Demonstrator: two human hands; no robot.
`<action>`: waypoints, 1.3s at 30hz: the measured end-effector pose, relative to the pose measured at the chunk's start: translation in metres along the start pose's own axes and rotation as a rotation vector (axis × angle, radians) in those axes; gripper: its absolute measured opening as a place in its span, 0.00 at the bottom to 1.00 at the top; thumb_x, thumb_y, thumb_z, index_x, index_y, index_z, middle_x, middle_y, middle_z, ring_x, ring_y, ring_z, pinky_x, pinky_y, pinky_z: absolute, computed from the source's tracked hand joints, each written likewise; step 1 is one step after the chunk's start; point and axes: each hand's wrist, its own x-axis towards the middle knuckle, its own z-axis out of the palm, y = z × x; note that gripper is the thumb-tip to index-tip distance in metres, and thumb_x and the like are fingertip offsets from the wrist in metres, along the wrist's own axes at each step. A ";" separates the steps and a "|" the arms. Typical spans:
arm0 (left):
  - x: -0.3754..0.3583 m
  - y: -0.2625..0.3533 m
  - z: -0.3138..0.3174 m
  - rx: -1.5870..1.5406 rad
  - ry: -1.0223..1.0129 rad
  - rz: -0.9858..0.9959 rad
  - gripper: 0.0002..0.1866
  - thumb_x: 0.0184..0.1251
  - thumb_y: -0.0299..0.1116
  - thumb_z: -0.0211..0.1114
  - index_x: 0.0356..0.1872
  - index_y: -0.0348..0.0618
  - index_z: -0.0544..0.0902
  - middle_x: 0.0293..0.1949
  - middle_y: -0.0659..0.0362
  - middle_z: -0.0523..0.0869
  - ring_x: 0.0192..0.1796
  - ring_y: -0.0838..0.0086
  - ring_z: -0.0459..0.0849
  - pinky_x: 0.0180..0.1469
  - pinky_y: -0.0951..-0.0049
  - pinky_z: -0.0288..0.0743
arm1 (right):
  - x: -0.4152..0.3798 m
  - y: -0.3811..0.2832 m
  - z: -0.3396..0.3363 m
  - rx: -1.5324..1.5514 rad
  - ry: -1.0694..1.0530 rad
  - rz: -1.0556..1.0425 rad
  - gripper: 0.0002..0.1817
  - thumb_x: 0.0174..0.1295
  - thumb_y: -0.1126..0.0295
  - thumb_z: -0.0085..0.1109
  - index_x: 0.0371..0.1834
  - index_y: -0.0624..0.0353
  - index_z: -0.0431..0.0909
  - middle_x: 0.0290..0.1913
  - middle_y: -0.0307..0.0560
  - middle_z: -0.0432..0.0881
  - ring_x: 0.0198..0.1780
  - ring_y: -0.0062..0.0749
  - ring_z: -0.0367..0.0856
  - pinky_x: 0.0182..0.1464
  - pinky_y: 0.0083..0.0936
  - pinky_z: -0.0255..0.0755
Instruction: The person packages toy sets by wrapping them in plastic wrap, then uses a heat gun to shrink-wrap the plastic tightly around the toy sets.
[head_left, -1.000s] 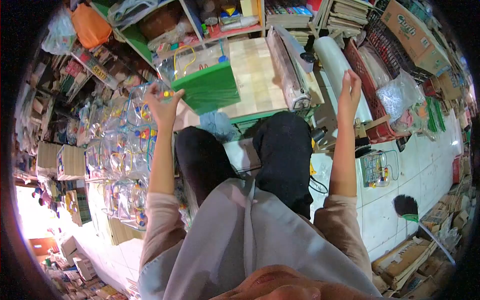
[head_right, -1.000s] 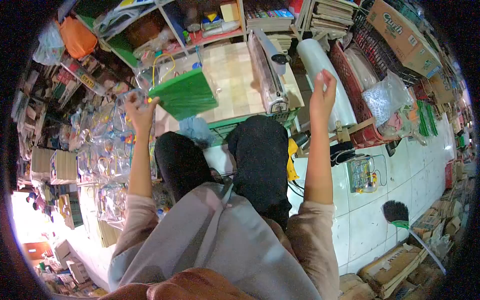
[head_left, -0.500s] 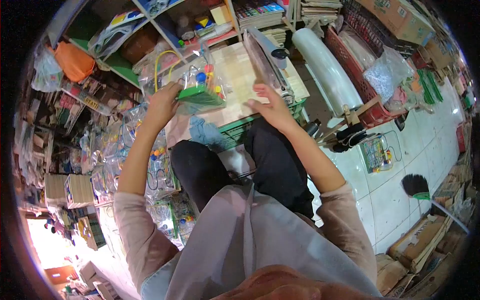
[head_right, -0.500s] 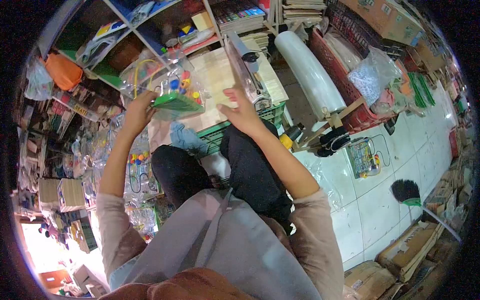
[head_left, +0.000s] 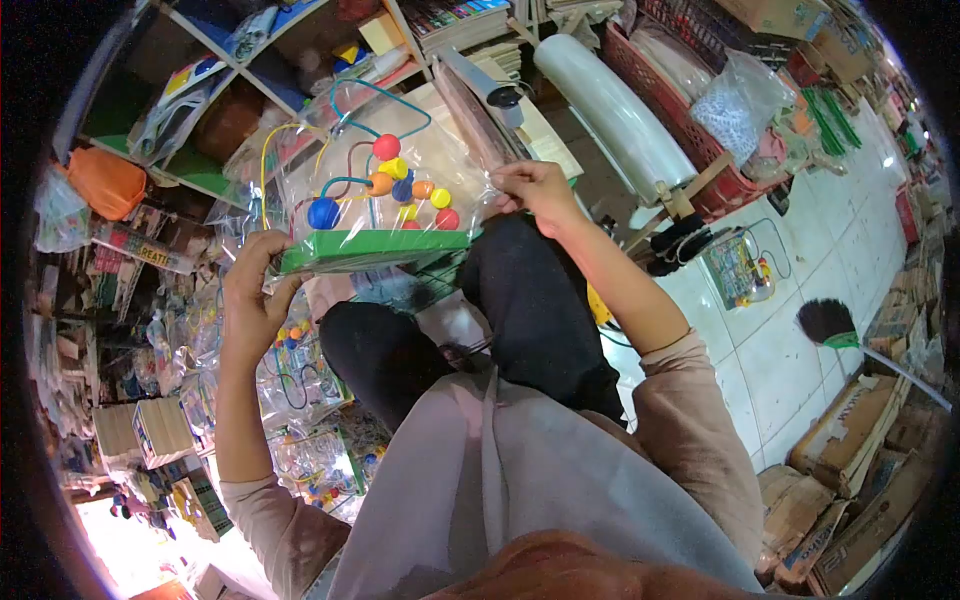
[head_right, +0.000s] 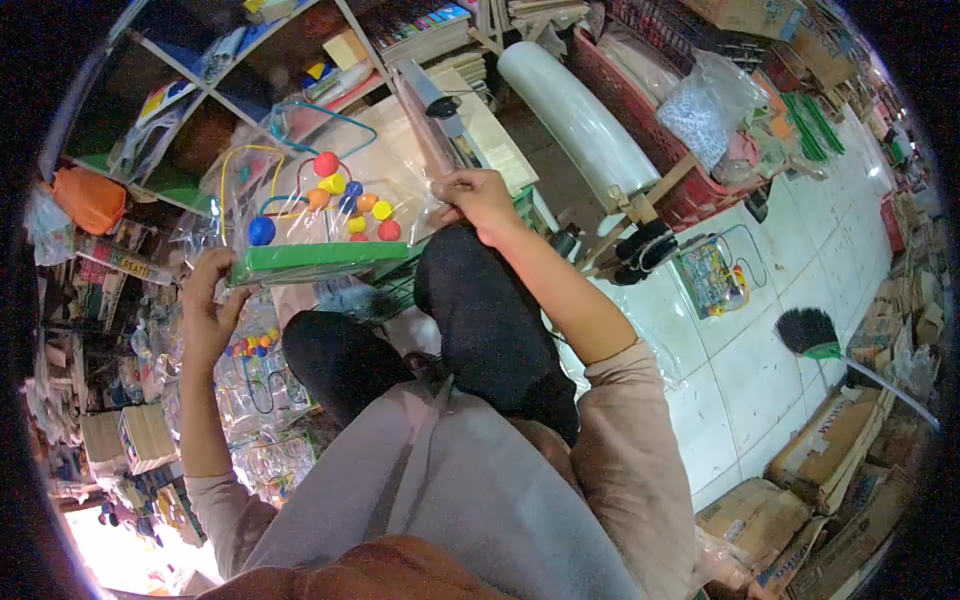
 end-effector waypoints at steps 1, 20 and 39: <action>0.004 0.000 0.005 -0.009 -0.003 0.009 0.20 0.42 0.20 0.68 0.40 0.36 0.75 0.40 0.52 0.78 0.42 0.64 0.77 0.45 0.72 0.71 | -0.002 -0.001 -0.013 -0.073 -0.010 -0.016 0.08 0.53 0.77 0.62 0.34 0.69 0.78 0.27 0.45 0.79 0.23 0.24 0.79 0.25 0.16 0.75; 0.070 -0.033 0.074 -0.101 0.036 0.004 0.18 0.43 0.21 0.68 0.38 0.36 0.73 0.34 0.53 0.76 0.35 0.68 0.77 0.40 0.74 0.70 | 0.124 -0.036 -0.073 -0.961 0.166 -0.754 0.06 0.46 0.73 0.63 0.29 0.58 0.81 0.32 0.51 0.79 0.39 0.44 0.78 0.45 0.33 0.70; 0.132 -0.070 0.117 -0.187 0.068 -0.041 0.19 0.43 0.22 0.69 0.40 0.37 0.75 0.36 0.55 0.78 0.38 0.67 0.79 0.43 0.73 0.71 | 0.101 -0.046 0.008 -1.408 0.366 -0.602 0.32 0.59 0.46 0.47 0.15 0.67 0.78 0.22 0.62 0.78 0.30 0.54 0.78 0.34 0.43 0.71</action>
